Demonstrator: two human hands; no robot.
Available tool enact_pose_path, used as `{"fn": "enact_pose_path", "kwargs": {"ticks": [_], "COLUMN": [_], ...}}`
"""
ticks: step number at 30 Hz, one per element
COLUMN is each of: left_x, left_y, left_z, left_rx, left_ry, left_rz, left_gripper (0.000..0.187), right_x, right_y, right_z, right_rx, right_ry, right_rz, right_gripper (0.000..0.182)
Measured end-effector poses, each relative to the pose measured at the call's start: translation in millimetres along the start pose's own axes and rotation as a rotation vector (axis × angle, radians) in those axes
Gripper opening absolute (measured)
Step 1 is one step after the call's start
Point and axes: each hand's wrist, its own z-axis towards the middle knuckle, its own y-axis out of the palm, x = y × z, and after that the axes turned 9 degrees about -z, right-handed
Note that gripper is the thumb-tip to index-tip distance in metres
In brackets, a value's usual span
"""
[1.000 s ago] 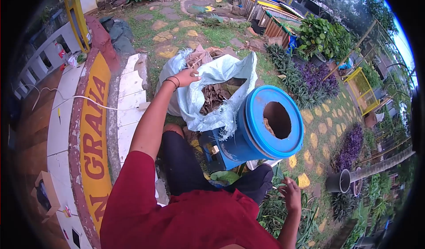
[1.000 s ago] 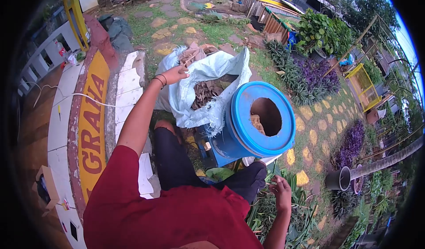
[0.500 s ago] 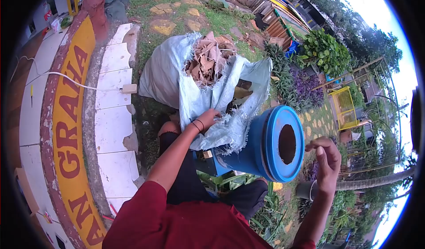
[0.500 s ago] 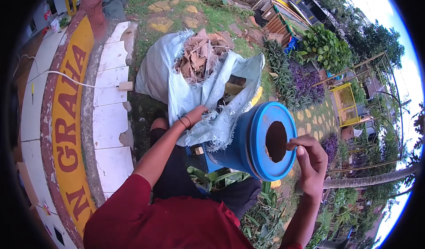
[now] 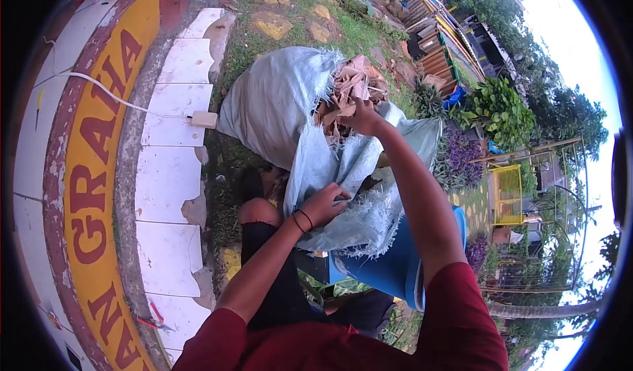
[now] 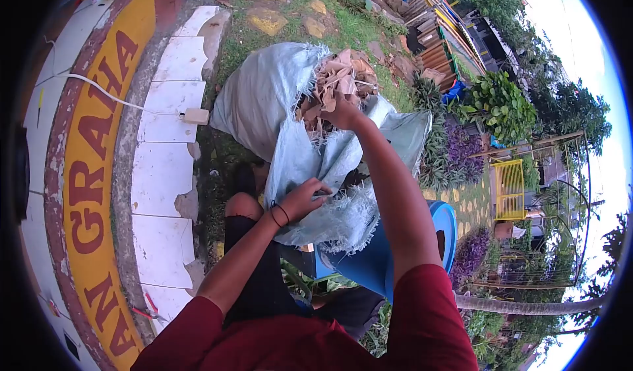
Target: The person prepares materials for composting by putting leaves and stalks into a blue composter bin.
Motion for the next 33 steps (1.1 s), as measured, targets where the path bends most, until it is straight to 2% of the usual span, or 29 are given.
{"fn": "enact_pose_path", "kwargs": {"ticks": [2, 3, 4, 5, 6, 8, 9, 10, 11, 12, 13, 15, 17, 19, 20, 21, 23, 24, 26, 27, 28, 30, 31, 32, 33], "left_x": [5, 8, 17, 28, 43, 53, 77, 98, 114, 126, 137, 134, 135, 143, 144, 147, 155, 164, 176, 177, 177, 174, 173, 168, 161], "left_y": [-5, -10, -21, -31, -49, -91, -122, -159, -193, -227, -249, -287, -304, -298, -294, -287, -279, -271, -263, -265, -270, -275, -276, -280, -286], "left_z": [-1, 2, 8, 16, 24, 58, 74, 91, 108, 119, 133, 155, 160, 157, 158, 155, 144, 136, 122, 118, 115, 107, 104, 105, 105], "left_rx": [-0.025, -0.025, 0.046, 0.117, 0.188, 0.448, 0.526, 0.548, 0.621, 0.515, 0.567, 0.425, 0.294, 0.209, 0.216, 0.193, 0.231, 0.281, 0.309, 0.319, 0.335, 0.208, 0.158, 0.159, 0.172], "left_ry": [0.001, -0.008, -0.008, -0.009, -0.081, 0.125, 0.113, 0.200, 0.254, 0.361, 0.384, 0.479, 0.516, 0.482, 0.499, 0.478, 0.430, 0.417, 0.408, 0.391, 0.372, 0.373, 0.383, 0.374, 0.371], "left_rz": [-0.015, -0.026, -0.231, -0.438, -0.623, -0.738, -0.907, -1.028, -1.117, -1.197, -1.230, -1.220, -1.270, -1.382, -1.401, -1.447, -1.479, -1.401, -1.395, -1.367, -1.351, -1.443, -1.426, -1.427, -1.418], "left_gripper": [0.020, 0.020, 0.017, 0.013, 0.007, 0.009, 0.011, 0.013, 0.016, 0.019, 0.019, 0.018, 0.019, 0.021, 0.022, 0.023, 0.024, 0.024, 0.025, 0.026, 0.026, 0.025, 0.024, 0.024, 0.024], "right_x": [3, 8, 20, 52, 37, 58, 64, 53, 56, 59, 59, 48, 31, 28, 32, 30, 46, 51, 43, 41, 41, 43, 45, 51, 60], "right_y": [9, 7, 7, 14, -14, -55, -77, -103, -117, -125, -128, -129, -120, -87, -65, -47, 14, 35, 55, 37, 47, 66, 75, 74, 69], "right_z": [9, 8, 10, 27, 8, 6, 7, -10, -16, -18, -22, -33, -52, -56, -53, -51, -36, -30, -20, -5, -4, -5, -11, -8, -4], "right_rx": [0.069, 0.106, 0.221, 0.419, 0.505, 0.752, 0.844, 0.879, 0.837, 0.795, 0.803, 0.277, -0.042, -0.303, -0.444, -0.562, -0.438, -0.437, -0.086, -0.499, -0.504, -0.270, -0.199, -0.204, -0.328], "right_ry": [0.182, 0.202, 0.177, 0.046, 0.020, -0.003, -0.083, -0.025, -0.032, -0.043, -0.039, 0.020, 0.055, 0.094, 0.101, -0.035, -0.060, -0.055, 0.114, 0.170, 0.167, 0.230, 0.241, 0.244, 0.189], "right_rz": [-0.028, 0.003, 0.063, -0.004, 0.098, 0.089, 0.310, 0.298, 0.383, 0.471, 0.469, 0.678, 0.769, 0.665, 0.518, 0.224, -0.142, -0.131, -0.250, -0.026, -0.011, -0.086, -0.139, -0.133, -0.222], "right_gripper": [0.107, 0.104, 0.100, 0.091, 0.078, 0.049, 0.040, 0.036, 0.035, 0.035, 0.035, 0.037, 0.043, 0.044, 0.053, 0.068, 0.093, 0.093, 0.120, 0.135, 0.135, 0.139, 0.123, 0.123, 0.113]}}
